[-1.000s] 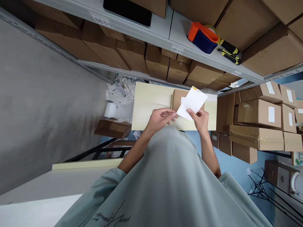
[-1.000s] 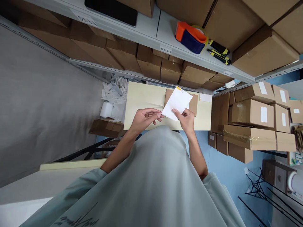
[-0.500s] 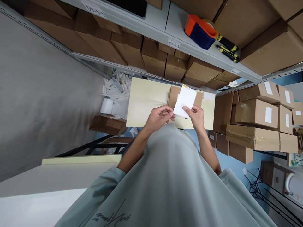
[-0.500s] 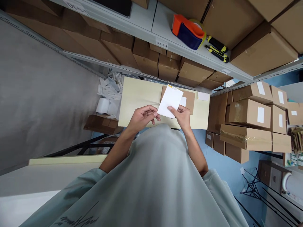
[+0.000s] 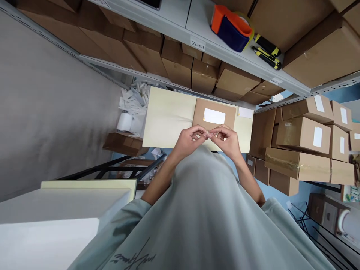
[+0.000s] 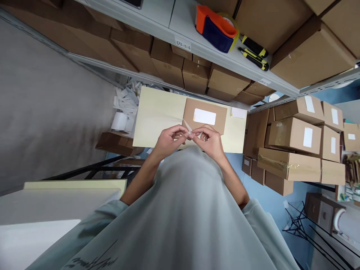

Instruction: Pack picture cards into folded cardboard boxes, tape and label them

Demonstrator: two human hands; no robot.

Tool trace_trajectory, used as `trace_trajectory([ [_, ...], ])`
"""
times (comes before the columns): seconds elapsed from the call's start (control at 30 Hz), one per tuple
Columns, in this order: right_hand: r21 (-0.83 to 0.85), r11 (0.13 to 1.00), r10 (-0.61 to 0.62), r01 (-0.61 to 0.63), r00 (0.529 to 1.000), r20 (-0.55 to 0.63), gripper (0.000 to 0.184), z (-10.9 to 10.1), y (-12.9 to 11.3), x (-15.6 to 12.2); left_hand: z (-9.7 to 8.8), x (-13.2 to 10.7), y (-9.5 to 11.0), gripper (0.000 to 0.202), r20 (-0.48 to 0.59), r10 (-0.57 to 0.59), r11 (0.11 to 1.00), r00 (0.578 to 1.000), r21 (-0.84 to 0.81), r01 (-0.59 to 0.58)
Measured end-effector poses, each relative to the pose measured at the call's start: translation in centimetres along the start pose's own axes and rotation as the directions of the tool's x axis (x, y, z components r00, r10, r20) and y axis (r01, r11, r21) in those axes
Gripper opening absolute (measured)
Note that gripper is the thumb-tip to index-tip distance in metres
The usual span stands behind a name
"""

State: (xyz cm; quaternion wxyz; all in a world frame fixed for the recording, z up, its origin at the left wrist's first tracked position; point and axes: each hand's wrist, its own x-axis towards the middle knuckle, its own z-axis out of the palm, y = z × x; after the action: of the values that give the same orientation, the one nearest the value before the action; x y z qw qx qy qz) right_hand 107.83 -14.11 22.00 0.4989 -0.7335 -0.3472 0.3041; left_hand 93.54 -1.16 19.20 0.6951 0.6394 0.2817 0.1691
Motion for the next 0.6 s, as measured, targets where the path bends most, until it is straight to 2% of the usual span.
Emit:
trace_trajectory([
  [0.13, -0.042, 0.999, 0.005, -0.006, 1.000, -0.019, 0.035, -0.5, 0.7, 0.1, 1.3, 0.1, 0.1, 0.026, -0.003, 0.022, 0.995, 1.000, 0.094, -0.021],
  [0.27, -0.008, 0.999, 0.047, -0.047, 0.999, -0.010, 0.033, -1.1, 2.3, 0.3, 2.1, 0.2, -0.1, 0.023, -0.011, -0.008, 0.999, 1.000, 0.050, 0.008],
  [0.4, 0.143, 0.971, 0.190, -0.191, 0.982, 0.024, 0.032, -2.4, 3.2, 0.5, 2.3, 0.2, -0.6, 0.024, -0.013, -0.059, 0.982, 0.998, -0.180, 0.056],
  [0.5, 0.224, 0.940, 0.255, -0.258, 0.966, 0.044, 0.031, -3.4, 3.5, 0.5, 1.9, 0.2, -1.1, 0.030, -0.024, -0.129, 0.907, 0.991, -0.407, 0.108],
  [0.6, 0.283, 0.919, 0.281, -0.274, 0.960, 0.018, 0.033, -4.0, 3.6, 0.5, 0.6, -0.1, -1.7, 0.039, -0.057, -0.203, 0.840, 0.977, -0.523, 0.144],
])
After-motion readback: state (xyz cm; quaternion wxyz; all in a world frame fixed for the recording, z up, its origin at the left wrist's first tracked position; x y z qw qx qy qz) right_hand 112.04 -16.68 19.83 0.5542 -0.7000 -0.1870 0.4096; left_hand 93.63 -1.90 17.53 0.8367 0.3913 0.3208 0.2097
